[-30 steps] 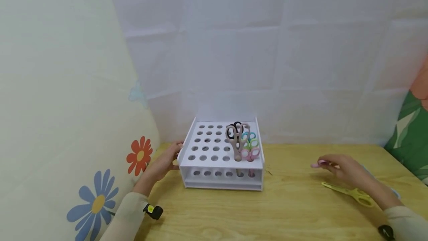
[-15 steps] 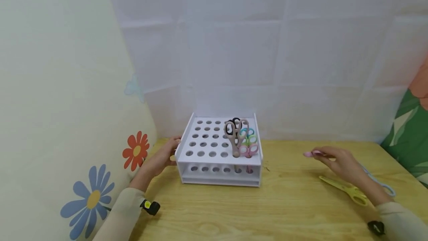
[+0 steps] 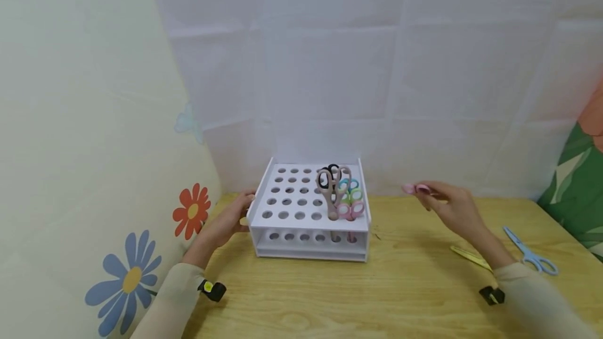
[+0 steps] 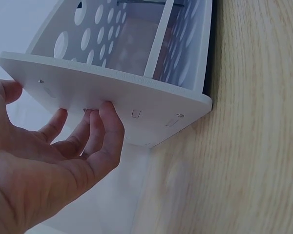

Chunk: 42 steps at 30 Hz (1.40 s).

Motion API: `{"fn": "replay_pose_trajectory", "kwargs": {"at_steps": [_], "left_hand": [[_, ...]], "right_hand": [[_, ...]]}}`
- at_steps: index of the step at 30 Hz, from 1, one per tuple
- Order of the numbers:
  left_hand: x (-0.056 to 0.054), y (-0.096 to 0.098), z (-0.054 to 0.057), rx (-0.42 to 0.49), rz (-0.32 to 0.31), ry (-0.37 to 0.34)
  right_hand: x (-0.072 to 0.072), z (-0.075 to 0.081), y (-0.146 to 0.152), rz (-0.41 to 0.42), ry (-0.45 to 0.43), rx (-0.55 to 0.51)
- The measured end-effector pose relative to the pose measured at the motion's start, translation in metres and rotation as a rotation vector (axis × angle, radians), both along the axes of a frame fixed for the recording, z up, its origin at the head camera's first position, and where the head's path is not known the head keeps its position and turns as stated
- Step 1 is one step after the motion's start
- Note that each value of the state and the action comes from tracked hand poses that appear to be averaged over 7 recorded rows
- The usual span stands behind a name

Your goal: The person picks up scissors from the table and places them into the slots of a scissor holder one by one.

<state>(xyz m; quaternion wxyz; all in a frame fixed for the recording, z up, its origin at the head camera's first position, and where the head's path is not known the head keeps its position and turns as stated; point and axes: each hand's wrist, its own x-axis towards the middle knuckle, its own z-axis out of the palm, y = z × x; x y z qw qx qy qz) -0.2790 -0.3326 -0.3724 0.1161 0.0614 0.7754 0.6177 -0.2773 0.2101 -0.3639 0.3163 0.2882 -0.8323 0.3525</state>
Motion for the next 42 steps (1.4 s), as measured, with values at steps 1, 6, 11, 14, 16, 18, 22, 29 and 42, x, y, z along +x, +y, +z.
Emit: {"fn": "replay_pose_trajectory", "kwargs": {"at_steps": [1, 6, 11, 14, 16, 18, 22, 29, 42], "left_hand": [[0.000, 0.000, 0.000, -0.001, 0.008, -0.004], [0.001, -0.002, -0.002, 0.002, 0.018, -0.018], [0.004, -0.003, -0.002, 0.000, 0.011, -0.015], [0.006, -0.004, 0.000, -0.005, 0.012, -0.011], [0.007, -0.004, 0.001, -0.012, 0.015, -0.007], [0.008, -0.004, 0.001, -0.017, 0.016, -0.003], [0.009, -0.006, 0.001, -0.024, 0.028, -0.004], [0.009, -0.004, 0.001, -0.022, 0.040, -0.013], [0.003, 0.003, 0.003, 0.005, 0.014, 0.007]], "right_hand": [[-0.001, 0.002, -0.005, 0.000, -0.009, -0.018], [-0.005, 0.015, -0.032, -0.007, -0.112, -0.160], [-0.010, 0.028, -0.059, 0.052, -0.170, -0.338], [-0.006, 0.041, -0.078, 0.091, -0.156, -0.404], [-0.006, 0.048, -0.088, 0.112, -0.148, -0.447], [-0.009, 0.052, -0.097, 0.149, -0.141, -0.500], [-0.024, 0.048, -0.111, 0.271, -0.175, -0.644], [-0.033, 0.050, -0.134, 0.475, -0.300, -0.893], [-0.046, 0.046, -0.148, 0.462, -0.447, -0.687]]}}
